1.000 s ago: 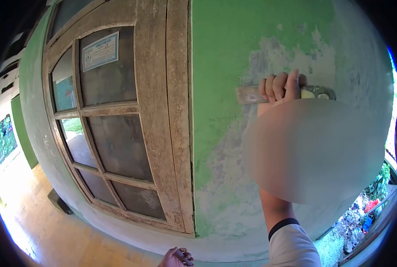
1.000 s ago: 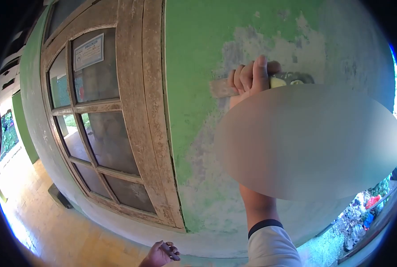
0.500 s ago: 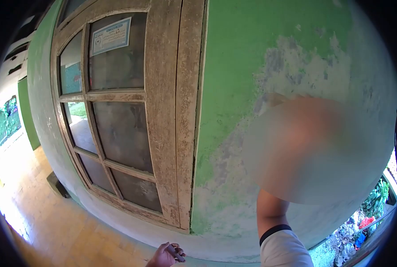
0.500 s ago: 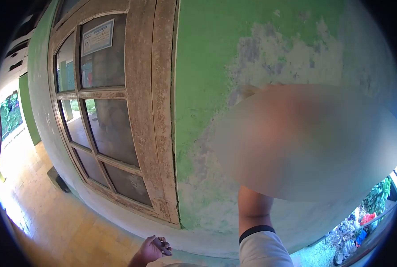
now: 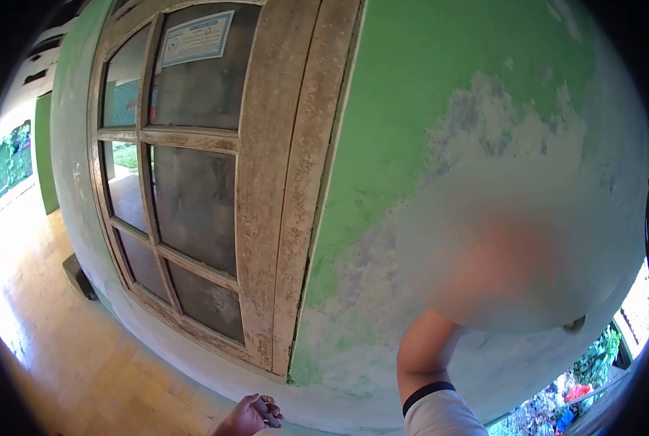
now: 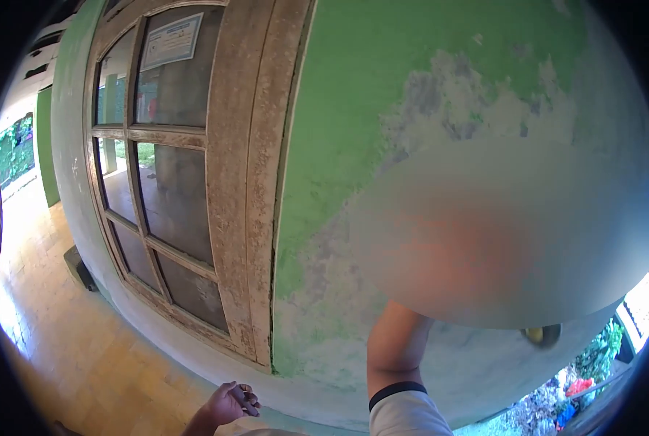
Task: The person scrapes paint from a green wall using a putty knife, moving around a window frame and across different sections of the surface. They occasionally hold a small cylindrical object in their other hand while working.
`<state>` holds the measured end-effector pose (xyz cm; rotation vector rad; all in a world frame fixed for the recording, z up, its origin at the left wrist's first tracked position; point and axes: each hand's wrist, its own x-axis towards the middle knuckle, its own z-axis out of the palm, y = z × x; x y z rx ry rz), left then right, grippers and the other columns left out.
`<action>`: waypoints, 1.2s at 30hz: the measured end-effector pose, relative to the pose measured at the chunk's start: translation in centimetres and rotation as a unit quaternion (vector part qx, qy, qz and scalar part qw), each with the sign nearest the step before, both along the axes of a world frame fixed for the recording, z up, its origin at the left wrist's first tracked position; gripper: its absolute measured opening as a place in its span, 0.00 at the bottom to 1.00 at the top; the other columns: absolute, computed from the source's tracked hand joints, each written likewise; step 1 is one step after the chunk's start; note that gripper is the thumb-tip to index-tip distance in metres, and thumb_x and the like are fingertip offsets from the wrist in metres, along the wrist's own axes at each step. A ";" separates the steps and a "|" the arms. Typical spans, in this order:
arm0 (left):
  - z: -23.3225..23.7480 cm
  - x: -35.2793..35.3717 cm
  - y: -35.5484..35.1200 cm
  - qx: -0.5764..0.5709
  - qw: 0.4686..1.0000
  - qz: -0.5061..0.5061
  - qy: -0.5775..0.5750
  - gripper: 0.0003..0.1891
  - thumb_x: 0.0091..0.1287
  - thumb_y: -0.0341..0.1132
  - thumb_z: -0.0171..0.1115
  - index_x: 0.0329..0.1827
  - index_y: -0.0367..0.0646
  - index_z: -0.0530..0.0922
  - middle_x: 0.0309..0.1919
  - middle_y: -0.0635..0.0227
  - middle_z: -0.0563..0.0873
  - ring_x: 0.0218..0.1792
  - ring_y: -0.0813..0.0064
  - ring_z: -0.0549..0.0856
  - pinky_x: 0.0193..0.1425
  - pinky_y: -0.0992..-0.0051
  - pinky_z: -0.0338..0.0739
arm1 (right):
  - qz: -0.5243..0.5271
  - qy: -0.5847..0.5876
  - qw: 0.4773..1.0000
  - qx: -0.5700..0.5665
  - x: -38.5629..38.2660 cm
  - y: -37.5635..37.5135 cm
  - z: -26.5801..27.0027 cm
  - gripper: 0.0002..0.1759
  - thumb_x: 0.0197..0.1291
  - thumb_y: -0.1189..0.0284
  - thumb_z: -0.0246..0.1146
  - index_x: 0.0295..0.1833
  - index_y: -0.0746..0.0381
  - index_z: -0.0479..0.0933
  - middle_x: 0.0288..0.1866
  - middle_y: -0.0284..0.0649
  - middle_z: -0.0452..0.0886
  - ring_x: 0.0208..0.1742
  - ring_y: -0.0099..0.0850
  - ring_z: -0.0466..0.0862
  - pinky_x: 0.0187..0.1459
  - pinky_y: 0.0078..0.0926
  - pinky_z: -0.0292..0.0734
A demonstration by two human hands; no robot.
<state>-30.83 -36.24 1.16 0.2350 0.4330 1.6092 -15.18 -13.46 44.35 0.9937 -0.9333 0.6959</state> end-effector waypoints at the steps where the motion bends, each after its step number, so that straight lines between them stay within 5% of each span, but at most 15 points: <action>1: 0.5 0.1 -0.1 0.001 1.000 -0.013 -0.013 0.20 0.65 0.48 0.49 0.44 0.40 0.76 0.38 0.58 0.79 0.49 0.57 0.76 0.60 0.52 0.65 | -0.037 -0.006 0.999 0.016 0.2 0.1 0.1 0.18 0.71 0.61 0.44 0.26 0.53 0.55 0.16 0.26 0.54 0.17 0.19 0.53 0.23 0.19 0.52; 5: -0.5 0.4 -0.2 0.001 0.999 -0.017 -0.043 0.20 0.65 0.48 0.49 0.44 0.39 0.76 0.38 0.59 0.79 0.49 0.58 0.76 0.61 0.52 0.64 | -0.002 -0.151 0.983 -0.106 -3.2 2.1 1.2 0.20 0.72 0.59 0.43 0.24 0.52 0.54 0.16 0.26 0.54 0.18 0.17 0.53 0.23 0.18 0.51; 9: -1.4 -0.3 0.3 0.024 1.000 0.004 -0.017 0.20 0.65 0.48 0.48 0.44 0.40 0.76 0.38 0.58 0.79 0.49 0.56 0.76 0.61 0.51 0.65 | -0.030 -0.012 0.998 0.049 -0.1 -0.1 0.2 0.18 0.71 0.62 0.44 0.27 0.53 0.53 0.16 0.27 0.53 0.17 0.19 0.53 0.22 0.20 0.51; 12: -0.2 -0.3 -0.3 0.000 0.999 -0.021 -0.029 0.20 0.66 0.48 0.48 0.45 0.40 0.76 0.39 0.57 0.79 0.50 0.54 0.76 0.60 0.50 0.66 | -0.115 -0.057 0.989 -0.075 -2.8 0.8 1.6 0.15 0.72 0.62 0.44 0.30 0.52 0.54 0.17 0.26 0.55 0.17 0.17 0.54 0.22 0.16 0.53; 17: 0.0 -0.8 0.6 0.024 0.997 -0.055 -0.045 0.20 0.66 0.49 0.48 0.45 0.40 0.76 0.40 0.57 0.79 0.50 0.54 0.76 0.59 0.50 0.67 | -0.018 -0.036 0.997 0.064 0.1 -0.1 0.5 0.15 0.72 0.64 0.43 0.28 0.52 0.54 0.17 0.27 0.53 0.17 0.18 0.54 0.23 0.20 0.51; 21: 0.6 0.0 0.9 0.019 0.999 -0.038 -0.024 0.19 0.66 0.48 0.48 0.45 0.41 0.75 0.39 0.59 0.78 0.49 0.57 0.76 0.58 0.51 0.67 | -0.028 -0.138 0.987 -0.077 -3.1 1.4 1.0 0.18 0.72 0.63 0.43 0.26 0.51 0.55 0.17 0.26 0.54 0.18 0.18 0.52 0.24 0.19 0.53; 25: -0.3 -0.2 0.9 0.020 0.997 -0.056 -0.044 0.19 0.66 0.49 0.47 0.45 0.41 0.75 0.39 0.59 0.78 0.49 0.57 0.76 0.60 0.53 0.66 | -0.018 -0.029 0.996 0.077 0.5 -0.5 -0.2 0.16 0.71 0.63 0.44 0.28 0.52 0.55 0.17 0.26 0.54 0.18 0.19 0.53 0.24 0.19 0.53; 28: -0.2 0.2 0.8 0.000 0.999 -0.031 -0.031 0.20 0.66 0.49 0.47 0.45 0.40 0.75 0.39 0.58 0.79 0.49 0.57 0.76 0.59 0.54 0.67 | -0.069 -0.098 0.991 -0.055 -2.9 1.8 1.1 0.18 0.72 0.62 0.42 0.26 0.51 0.55 0.18 0.26 0.55 0.18 0.18 0.54 0.24 0.19 0.53; 30: 0.6 0.2 0.8 0.004 0.999 -0.031 -0.019 0.21 0.66 0.49 0.46 0.45 0.40 0.76 0.39 0.58 0.79 0.49 0.57 0.76 0.58 0.54 0.67 | -0.084 -0.130 0.986 -0.056 -1.8 1.2 1.3 0.16 0.72 0.62 0.42 0.27 0.50 0.56 0.17 0.27 0.55 0.17 0.18 0.54 0.24 0.19 0.53; 32: 0.0 0.1 0.8 0.011 0.999 -0.034 -0.008 0.22 0.66 0.50 0.46 0.44 0.39 0.76 0.39 0.58 0.79 0.49 0.57 0.76 0.58 0.55 0.67 | -0.045 -0.065 0.994 0.074 -0.6 0.8 0.6 0.13 0.72 0.64 0.44 0.30 0.50 0.55 0.17 0.27 0.54 0.16 0.18 0.52 0.23 0.19 0.52; 36: -1.2 -0.1 0.8 0.021 0.998 -0.054 -0.004 0.25 0.66 0.52 0.44 0.43 0.38 0.78 0.38 0.56 0.79 0.48 0.54 0.75 0.57 0.55 0.68 | -0.135 -0.075 0.988 -0.027 -2.3 1.5 0.7 0.15 0.72 0.63 0.43 0.29 0.51 0.55 0.17 0.27 0.55 0.17 0.18 0.53 0.23 0.20 0.52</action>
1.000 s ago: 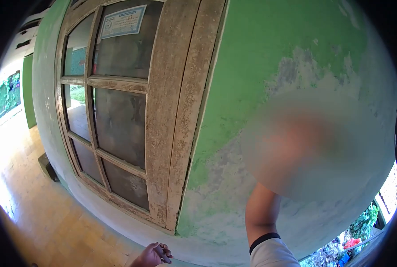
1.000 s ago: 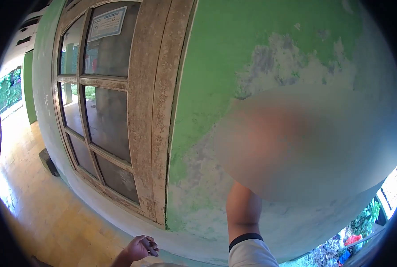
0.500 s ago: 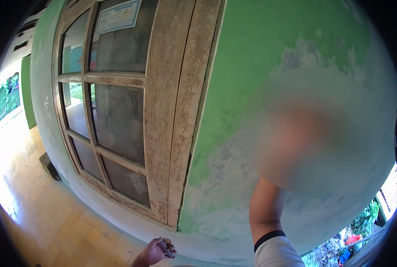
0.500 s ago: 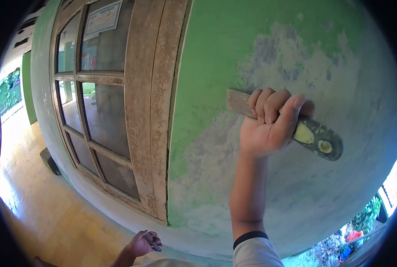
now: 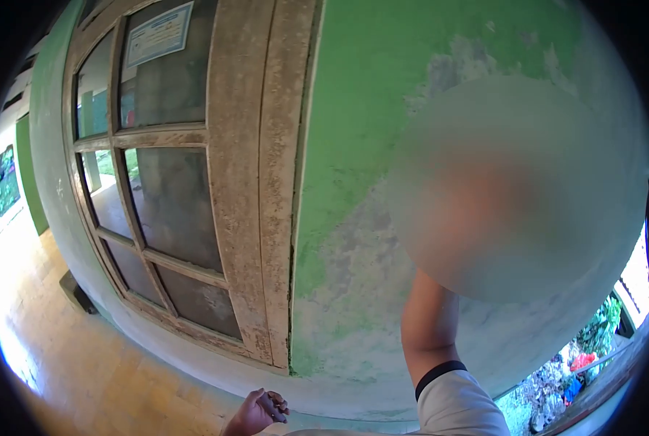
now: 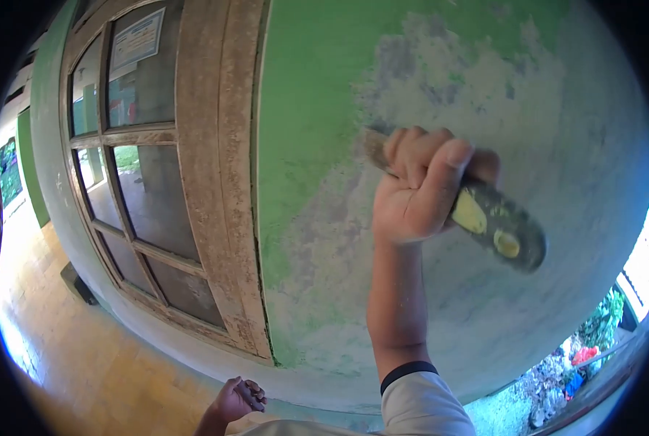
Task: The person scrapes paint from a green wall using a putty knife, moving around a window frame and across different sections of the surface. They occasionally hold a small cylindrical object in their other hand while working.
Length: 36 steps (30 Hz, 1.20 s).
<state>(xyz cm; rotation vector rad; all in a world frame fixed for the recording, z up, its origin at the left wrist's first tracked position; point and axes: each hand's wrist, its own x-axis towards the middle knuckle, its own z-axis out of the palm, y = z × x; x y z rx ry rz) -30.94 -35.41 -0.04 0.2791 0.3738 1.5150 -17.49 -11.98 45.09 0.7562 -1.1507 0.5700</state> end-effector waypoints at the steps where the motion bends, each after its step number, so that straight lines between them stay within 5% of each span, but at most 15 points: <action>1: 0.3 0.0 -0.1 -0.003 1.000 -0.020 -0.019 0.25 0.66 0.53 0.43 0.43 0.38 0.79 0.38 0.55 0.78 0.48 0.53 0.75 0.56 0.54 0.68 | 0.054 -0.041 0.998 0.002 0.3 0.0 -0.1 0.15 0.72 0.63 0.43 0.29 0.51 0.55 0.17 0.27 0.55 0.17 0.18 0.53 0.22 0.20 0.52; 4: 0.1 0.0 -0.3 0.005 0.996 -0.062 -0.070 0.26 0.66 0.53 0.43 0.44 0.38 0.78 0.39 0.54 0.78 0.48 0.51 0.75 0.55 0.53 0.69 | 0.132 -0.003 0.986 0.099 1.9 -1.3 -1.9 0.13 0.71 0.64 0.45 0.31 0.52 0.55 0.16 0.27 0.54 0.16 0.19 0.52 0.22 0.20 0.51; 6: 0.3 0.5 0.0 -0.008 0.997 -0.048 -0.059 0.26 0.66 0.53 0.42 0.43 0.37 0.79 0.36 0.55 0.79 0.47 0.51 0.75 0.55 0.52 0.69 | 0.092 -0.003 0.993 0.080 1.7 -1.0 -2.5 0.14 0.71 0.63 0.45 0.31 0.52 0.55 0.16 0.27 0.54 0.16 0.19 0.53 0.22 0.20 0.52; 8: 0.5 0.9 0.1 -0.066 0.997 -0.004 -0.039 0.22 0.64 0.55 0.50 0.39 0.44 0.77 0.31 0.61 0.78 0.38 0.59 0.80 0.40 0.55 0.78 | 0.102 -0.059 0.992 -0.046 -0.7 0.2 -2.8 0.15 0.72 0.61 0.43 0.30 0.51 0.55 0.17 0.27 0.56 0.17 0.19 0.54 0.23 0.20 0.53; 12: 0.1 0.5 0.4 -0.041 0.999 -0.014 -0.033 0.23 0.64 0.56 0.50 0.39 0.44 0.76 0.31 0.61 0.77 0.38 0.59 0.79 0.41 0.56 0.78 | 0.130 0.028 0.989 0.069 2.6 -1.9 -4.1 0.14 0.71 0.61 0.45 0.31 0.52 0.56 0.17 0.26 0.56 0.17 0.19 0.55 0.23 0.20 0.53; 16: -0.6 0.2 -0.2 -0.054 0.996 0.009 -0.071 0.23 0.63 0.57 0.50 0.39 0.43 0.77 0.32 0.60 0.78 0.35 0.62 0.77 0.40 0.59 0.75 | 0.073 -0.012 0.997 0.001 0.1 0.2 -3.9 0.15 0.72 0.59 0.43 0.32 0.53 0.63 0.17 0.27 0.57 0.18 0.17 0.56 0.23 0.18 0.54; 17: -0.5 0.2 -0.1 -0.074 0.996 0.022 -0.050 0.23 0.63 0.57 0.50 0.39 0.43 0.77 0.32 0.61 0.78 0.34 0.63 0.76 0.39 0.60 0.74 | 0.125 -0.017 0.992 -0.012 0.3 -0.2 -4.0 0.16 0.71 0.58 0.44 0.31 0.53 0.62 0.17 0.27 0.57 0.18 0.17 0.55 0.23 0.18 0.54; 20: 1.6 0.8 -0.4 -0.097 0.993 0.072 -0.003 0.23 0.63 0.56 0.51 0.37 0.43 0.78 0.28 0.62 0.76 0.32 0.64 0.75 0.39 0.62 0.71 | 0.102 0.004 0.992 0.067 2.5 -1.1 -4.9 0.14 0.71 0.59 0.44 0.32 0.51 0.60 0.17 0.27 0.56 0.17 0.18 0.54 0.23 0.20 0.53; 24: 1.0 0.3 -0.6 -0.080 0.996 0.038 -0.009 0.24 0.63 0.56 0.50 0.37 0.42 0.79 0.27 0.61 0.76 0.33 0.63 0.75 0.39 0.61 0.71 | 0.140 -0.042 0.988 -0.041 -0.8 0.0 -4.5 0.17 0.72 0.58 0.42 0.29 0.51 0.60 0.17 0.27 0.59 0.16 0.18 0.56 0.22 0.19 0.54; 28: 0.6 0.6 -0.6 -0.072 0.997 0.031 -0.017 0.25 0.64 0.57 0.48 0.37 0.41 0.79 0.27 0.59 0.77 0.33 0.62 0.75 0.39 0.60 0.72 | 0.077 -0.015 0.993 0.085 1.1 -2.1 -4.9 0.16 0.71 0.60 0.44 0.28 0.52 0.59 0.17 0.27 0.59 0.17 0.19 0.56 0.21 0.21 0.53; 32: 0.2 0.1 -0.9 -0.076 0.995 0.051 0.043 0.26 0.65 0.56 0.46 0.37 0.40 0.78 0.24 0.59 0.77 0.29 0.62 0.76 0.38 0.58 0.74 | 0.137 -0.044 0.989 -0.022 -2.2 -0.8 -5.0 0.17 0.70 0.59 0.45 0.27 0.52 0.59 0.17 0.27 0.58 0.17 0.18 0.57 0.22 0.20 0.53; 36: 0.1 0.0 -1.9 -0.113 0.989 0.093 0.030 0.26 0.66 0.56 0.44 0.36 0.40 0.78 0.23 0.58 0.78 0.28 0.60 0.77 0.38 0.59 0.75 | 0.122 -0.011 0.992 0.042 -0.5 -2.5 -6.2 0.15 0.70 0.60 0.47 0.29 0.50 0.58 0.17 0.26 0.58 0.18 0.19 0.57 0.23 0.21 0.53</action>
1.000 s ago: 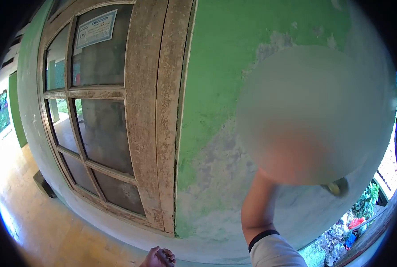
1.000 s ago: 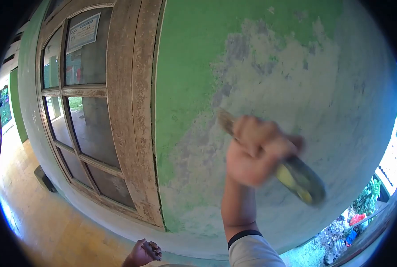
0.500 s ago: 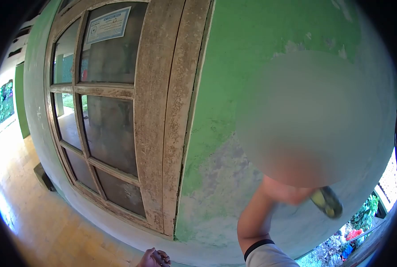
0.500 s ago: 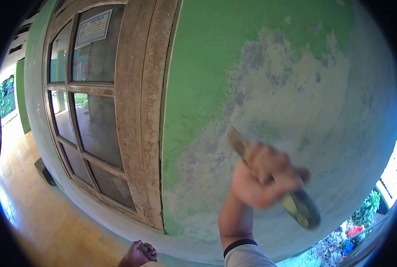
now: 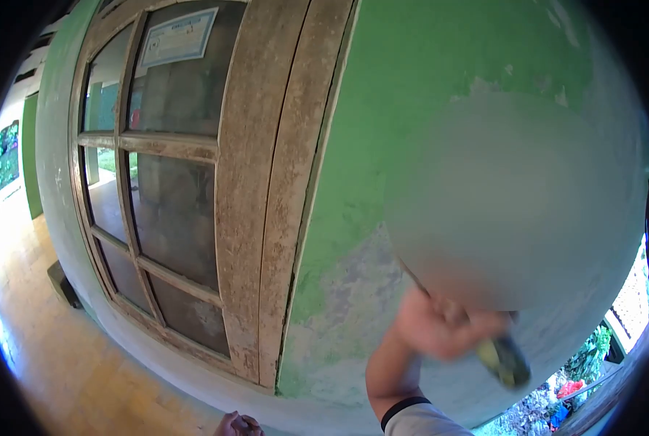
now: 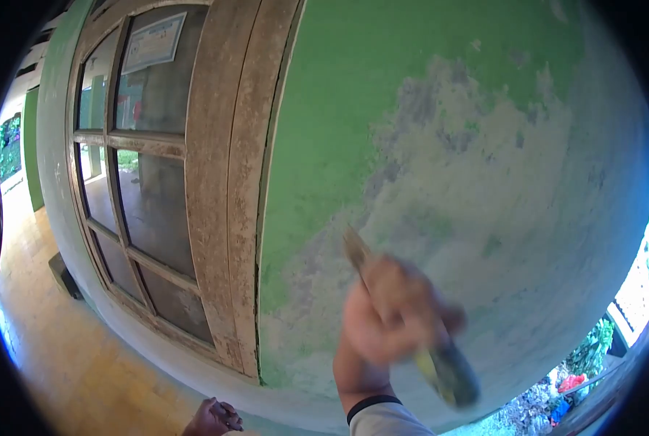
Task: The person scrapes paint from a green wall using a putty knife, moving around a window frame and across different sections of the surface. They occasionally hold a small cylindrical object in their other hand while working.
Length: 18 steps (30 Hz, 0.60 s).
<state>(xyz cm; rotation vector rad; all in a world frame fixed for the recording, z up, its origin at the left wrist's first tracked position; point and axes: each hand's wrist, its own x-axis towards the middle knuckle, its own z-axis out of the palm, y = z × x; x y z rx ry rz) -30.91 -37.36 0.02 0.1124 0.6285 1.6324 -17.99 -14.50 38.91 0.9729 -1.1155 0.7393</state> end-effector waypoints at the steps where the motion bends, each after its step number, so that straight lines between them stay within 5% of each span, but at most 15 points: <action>1: 0.5 0.4 -0.1 -0.031 0.999 0.014 0.007 0.25 0.66 0.55 0.44 0.34 0.41 0.78 0.23 0.59 0.78 0.28 0.61 0.76 0.37 0.59 0.74 | -0.085 -0.029 0.988 -0.128 -2.3 0.9 -0.2 0.16 0.70 0.58 0.47 0.28 0.51 0.59 0.17 0.26 0.57 0.17 0.18 0.56 0.23 0.19 0.53; 2: -0.3 0.4 -0.7 -0.043 0.999 0.012 0.002 0.25 0.66 0.55 0.44 0.34 0.41 0.78 0.23 0.59 0.78 0.28 0.61 0.76 0.37 0.59 0.74 | -0.087 -0.035 0.986 -0.140 -2.3 1.0 -0.2 0.16 0.70 0.58 0.47 0.28 0.51 0.59 0.17 0.26 0.57 0.17 0.18 0.56 0.23 0.19 0.53; 4: -1.4 -0.6 -1.4 0.091 0.995 -0.040 -0.006 0.27 0.66 0.54 0.41 0.41 0.37 0.79 0.33 0.54 0.80 0.45 0.50 0.76 0.54 0.50 0.69 | 0.004 0.006 0.996 -0.090 -2.5 0.6 0.1 0.16 0.70 0.60 0.46 0.27 0.51 0.58 0.16 0.26 0.56 0.17 0.18 0.55 0.22 0.20 0.52; 8: -0.5 -0.7 -1.9 0.092 0.993 0.027 -0.075 0.28 0.66 0.53 0.40 0.40 0.35 0.79 0.32 0.54 0.81 0.43 0.50 0.77 0.53 0.48 0.70 | -0.038 0.024 0.998 -0.049 -1.1 -0.4 -0.8 0.17 0.70 0.59 0.46 0.27 0.50 0.56 0.17 0.26 0.56 0.16 0.18 0.54 0.21 0.22 0.52; 9: -0.4 -0.6 -2.1 0.089 0.993 0.026 -0.074 0.28 0.66 0.53 0.40 0.40 0.35 0.79 0.32 0.54 0.81 0.43 0.50 0.77 0.53 0.48 0.70 | -0.145 -0.025 0.978 -0.149 -3.5 0.5 -0.6 0.17 0.70 0.58 0.46 0.27 0.51 0.57 0.17 0.26 0.56 0.16 0.18 0.55 0.21 0.21 0.53; 13: -1.5 -1.3 -2.3 0.101 0.994 0.043 0.008 0.27 0.66 0.53 0.42 0.39 0.37 0.80 0.33 0.55 0.82 0.43 0.50 0.77 0.51 0.46 0.69 | -0.017 0.040 0.999 -0.033 -1.4 -0.9 -1.3 0.16 0.69 0.63 0.47 0.26 0.52 0.57 0.17 0.26 0.56 0.17 0.19 0.55 0.22 0.22 0.52; 15: -1.6 -1.7 -2.4 0.116 0.991 0.061 0.016 0.26 0.66 0.53 0.42 0.39 0.38 0.80 0.34 0.55 0.82 0.43 0.49 0.77 0.51 0.46 0.69 | -0.065 0.043 0.996 -0.033 -0.9 -0.7 -0.9 0.17 0.69 0.63 0.47 0.26 0.52 0.57 0.17 0.26 0.56 0.17 0.19 0.55 0.22 0.22 0.52; 18: -0.1 -0.7 -2.9 0.122 0.992 0.011 -0.038 0.27 0.65 0.54 0.42 0.41 0.38 0.80 0.34 0.55 0.82 0.42 0.52 0.78 0.53 0.47 0.68 | -0.103 0.000 0.980 -0.171 -2.7 0.1 -0.9 0.20 0.68 0.56 0.49 0.27 0.55 0.57 0.16 0.28 0.59 0.16 0.19 0.56 0.21 0.24 0.53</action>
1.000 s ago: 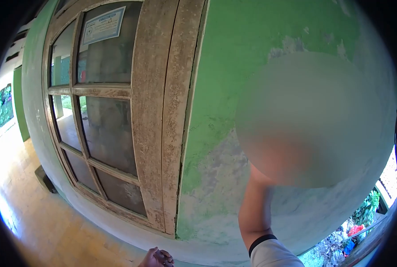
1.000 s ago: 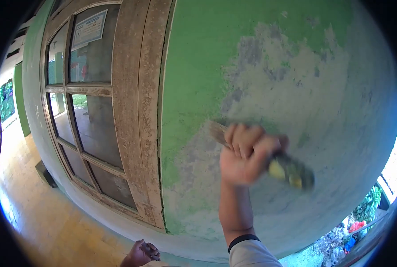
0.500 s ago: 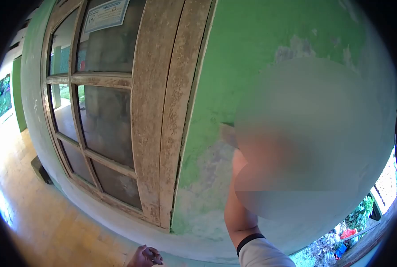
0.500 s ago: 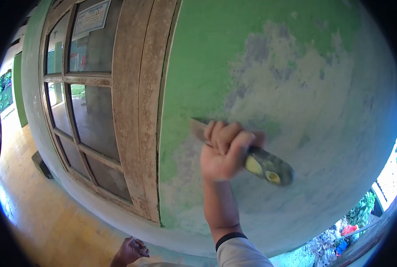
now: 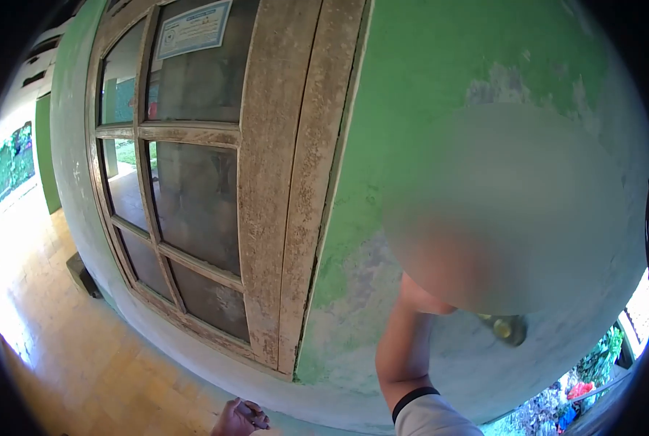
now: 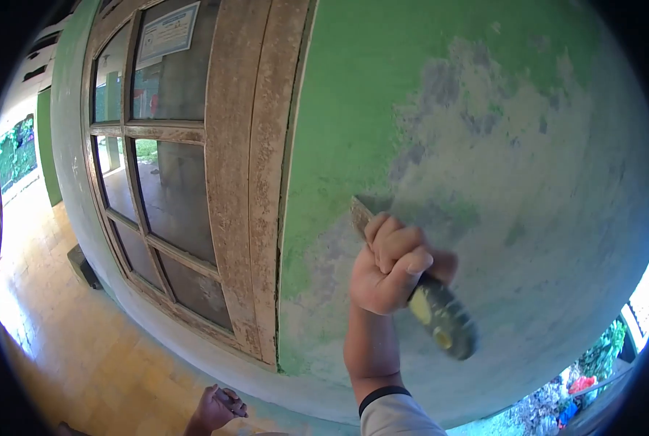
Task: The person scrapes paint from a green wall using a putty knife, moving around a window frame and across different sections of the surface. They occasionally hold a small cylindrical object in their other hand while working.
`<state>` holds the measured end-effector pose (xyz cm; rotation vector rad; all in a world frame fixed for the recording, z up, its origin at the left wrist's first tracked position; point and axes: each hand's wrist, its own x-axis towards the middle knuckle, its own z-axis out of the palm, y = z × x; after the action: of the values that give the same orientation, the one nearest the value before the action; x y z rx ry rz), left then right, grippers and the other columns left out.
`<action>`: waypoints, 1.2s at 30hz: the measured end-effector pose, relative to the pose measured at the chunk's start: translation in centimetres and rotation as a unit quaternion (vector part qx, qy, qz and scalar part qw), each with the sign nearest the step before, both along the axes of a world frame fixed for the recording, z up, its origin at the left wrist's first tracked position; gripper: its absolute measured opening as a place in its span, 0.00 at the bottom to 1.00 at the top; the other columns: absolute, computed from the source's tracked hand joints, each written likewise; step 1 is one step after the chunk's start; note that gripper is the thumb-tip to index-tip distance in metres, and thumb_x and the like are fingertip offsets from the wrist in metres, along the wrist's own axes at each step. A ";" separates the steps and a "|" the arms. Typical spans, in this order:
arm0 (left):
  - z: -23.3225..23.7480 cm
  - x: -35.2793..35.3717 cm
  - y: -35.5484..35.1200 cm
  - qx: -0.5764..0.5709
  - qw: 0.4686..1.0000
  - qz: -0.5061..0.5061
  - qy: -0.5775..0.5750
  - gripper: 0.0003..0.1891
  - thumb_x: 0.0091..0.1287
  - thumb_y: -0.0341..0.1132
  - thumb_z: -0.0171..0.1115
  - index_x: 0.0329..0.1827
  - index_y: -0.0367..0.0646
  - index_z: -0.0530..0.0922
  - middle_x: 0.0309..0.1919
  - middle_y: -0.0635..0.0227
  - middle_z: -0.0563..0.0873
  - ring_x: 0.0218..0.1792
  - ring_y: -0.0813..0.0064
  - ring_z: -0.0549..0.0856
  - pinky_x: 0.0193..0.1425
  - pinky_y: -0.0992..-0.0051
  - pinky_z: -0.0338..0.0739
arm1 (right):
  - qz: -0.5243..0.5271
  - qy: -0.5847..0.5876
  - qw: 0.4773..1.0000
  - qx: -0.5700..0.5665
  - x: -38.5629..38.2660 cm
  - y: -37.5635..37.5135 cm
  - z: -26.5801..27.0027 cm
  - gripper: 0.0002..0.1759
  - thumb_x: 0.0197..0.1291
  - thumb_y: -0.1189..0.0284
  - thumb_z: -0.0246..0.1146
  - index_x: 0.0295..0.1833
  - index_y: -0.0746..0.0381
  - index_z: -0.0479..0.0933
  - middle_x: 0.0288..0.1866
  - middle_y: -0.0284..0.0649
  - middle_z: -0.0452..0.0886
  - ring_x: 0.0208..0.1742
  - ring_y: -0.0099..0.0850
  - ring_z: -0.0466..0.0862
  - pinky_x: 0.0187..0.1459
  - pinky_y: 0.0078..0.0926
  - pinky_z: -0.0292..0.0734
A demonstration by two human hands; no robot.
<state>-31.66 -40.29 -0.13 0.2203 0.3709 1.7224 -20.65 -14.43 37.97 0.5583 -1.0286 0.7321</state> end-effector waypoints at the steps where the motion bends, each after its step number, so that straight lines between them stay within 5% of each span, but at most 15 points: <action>1: 0.3 0.5 0.1 -0.037 0.999 0.017 0.023 0.26 0.66 0.54 0.43 0.39 0.39 0.80 0.31 0.56 0.81 0.37 0.55 0.77 0.47 0.51 0.70 | 0.041 0.023 0.998 0.040 0.5 -0.3 0.1 0.20 0.68 0.57 0.49 0.26 0.55 0.57 0.16 0.28 0.60 0.16 0.19 0.56 0.20 0.24 0.53; 3: 0.9 0.9 0.8 -0.103 0.991 0.055 0.071 0.25 0.66 0.55 0.44 0.33 0.41 0.78 0.24 0.59 0.78 0.26 0.60 0.75 0.36 0.59 0.73 | 0.088 0.072 0.985 0.133 2.4 -1.2 -0.2 0.17 0.67 0.62 0.51 0.28 0.55 0.55 0.17 0.29 0.61 0.17 0.20 0.57 0.22 0.24 0.55; 8: 0.9 0.5 1.1 -0.078 0.996 0.040 0.023 0.25 0.66 0.55 0.46 0.34 0.41 0.79 0.27 0.59 0.80 0.29 0.60 0.76 0.38 0.59 0.74 | 0.000 -0.003 1.000 0.027 -0.4 0.6 -0.1 0.15 0.69 0.61 0.48 0.28 0.51 0.59 0.17 0.25 0.56 0.17 0.18 0.55 0.22 0.20 0.53; 11: 1.0 -0.8 1.5 -0.096 0.994 0.010 0.042 0.24 0.67 0.54 0.47 0.31 0.41 0.78 0.28 0.62 0.79 0.29 0.63 0.75 0.35 0.59 0.73 | 0.058 0.037 0.992 0.106 1.3 -0.3 -0.4 0.15 0.70 0.61 0.47 0.28 0.51 0.60 0.17 0.26 0.56 0.16 0.18 0.56 0.21 0.20 0.53; 14: 1.6 -2.4 2.2 -0.100 0.995 -0.006 -0.014 0.22 0.67 0.53 0.46 0.28 0.43 0.74 0.27 0.63 0.76 0.27 0.65 0.73 0.35 0.60 0.74 | 0.042 0.056 0.987 0.147 2.4 -0.6 -0.6 0.15 0.71 0.60 0.45 0.30 0.51 0.60 0.17 0.27 0.58 0.17 0.18 0.57 0.22 0.20 0.54; 16: 1.4 -3.7 3.0 -0.093 0.994 -0.051 -0.009 0.23 0.68 0.55 0.46 0.27 0.44 0.73 0.26 0.64 0.74 0.26 0.67 0.72 0.37 0.59 0.74 | -0.034 0.012 0.997 0.063 0.6 0.3 -0.5 0.15 0.71 0.59 0.43 0.30 0.53 0.60 0.17 0.28 0.59 0.17 0.19 0.57 0.21 0.20 0.55; 18: 1.7 -5.0 4.0 -0.080 0.992 -0.095 -0.003 0.23 0.68 0.56 0.46 0.27 0.45 0.71 0.25 0.65 0.73 0.26 0.68 0.71 0.38 0.59 0.75 | 0.090 0.036 0.992 0.085 1.2 0.3 -0.4 0.15 0.71 0.60 0.44 0.31 0.53 0.60 0.17 0.27 0.58 0.16 0.18 0.57 0.21 0.21 0.56; 22: 1.6 -8.3 5.6 -0.107 0.968 -0.189 0.124 0.26 0.66 0.62 0.45 0.28 0.45 0.68 0.24 0.69 0.71 0.24 0.73 0.70 0.46 0.57 0.78 | 0.016 0.072 0.988 0.134 1.7 -0.1 -1.3 0.14 0.70 0.61 0.46 0.30 0.52 0.59 0.18 0.27 0.60 0.16 0.18 0.58 0.21 0.21 0.56; 23: 0.6 -9.2 6.0 -0.087 0.958 -0.162 0.220 0.26 0.66 0.62 0.44 0.29 0.44 0.68 0.23 0.69 0.70 0.22 0.75 0.70 0.47 0.58 0.78 | 0.047 -0.035 0.996 0.069 0.1 1.1 -1.1 0.17 0.71 0.59 0.45 0.27 0.52 0.59 0.18 0.27 0.61 0.16 0.18 0.59 0.21 0.20 0.56; 26: 4.4 -11.3 6.7 -0.013 0.933 -0.149 0.328 0.22 0.68 0.55 0.50 0.29 0.43 0.69 0.19 0.71 0.69 0.18 0.80 0.67 0.39 0.66 0.77 | 0.081 0.030 0.996 0.038 -1.0 -0.1 -1.1 0.20 0.70 0.58 0.46 0.24 0.51 0.58 0.17 0.26 0.60 0.16 0.18 0.60 0.20 0.19 0.55; 28: 5.9 -13.4 7.7 -0.067 0.899 -0.044 0.431 0.14 0.68 0.43 0.57 0.28 0.44 0.70 0.17 0.73 0.69 0.16 0.81 0.65 0.27 0.74 0.70 | 0.071 0.085 0.986 0.126 1.7 -1.8 -2.1 0.21 0.70 0.56 0.46 0.23 0.51 0.58 0.17 0.26 0.60 0.17 0.18 0.58 0.20 0.20 0.54; 30: 4.0 -15.4 8.6 -0.057 0.933 0.027 0.354 0.09 0.65 0.34 0.61 0.28 0.44 0.71 0.19 0.74 0.68 0.15 0.82 0.63 0.20 0.78 0.59 | 0.184 0.071 0.976 0.096 1.4 -0.9 -3.3 0.22 0.70 0.56 0.45 0.23 0.53 0.58 0.16 0.26 0.58 0.17 0.18 0.57 0.20 0.20 0.52; 32: 4.4 -17.6 9.2 -0.037 0.897 0.185 0.400 0.08 0.65 0.30 0.59 0.28 0.45 0.70 0.18 0.76 0.66 0.15 0.83 0.61 0.19 0.80 0.57 | 0.110 0.065 0.989 0.069 -0.4 -0.5 -1.7 0.22 0.71 0.57 0.45 0.23 0.53 0.58 0.16 0.26 0.58 0.16 0.18 0.56 0.20 0.20 0.52; 34: 5.9 -18.7 9.5 -0.042 0.917 0.202 0.343 0.09 0.64 0.26 0.58 0.27 0.46 0.69 0.19 0.77 0.64 0.17 0.85 0.61 0.21 0.80 0.57 | 0.042 0.058 0.996 0.045 -0.4 -1.2 -1.3 0.21 0.71 0.57 0.44 0.24 0.53 0.58 0.16 0.27 0.57 0.16 0.18 0.55 0.20 0.20 0.51; 36: 7.0 -19.9 10.3 -0.112 0.847 0.266 0.447 0.10 0.63 0.25 0.58 0.25 0.46 0.68 0.22 0.77 0.67 0.19 0.86 0.63 0.22 0.81 0.57 | -0.017 0.086 0.985 0.152 1.1 -3.1 -1.8 0.19 0.72 0.58 0.42 0.28 0.55 0.61 0.17 0.28 0.58 0.16 0.19 0.54 0.20 0.21 0.51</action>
<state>-51.60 -29.96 6.87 0.8175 1.4240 2.0011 -19.54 -17.55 36.15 0.8501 -0.9910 0.4892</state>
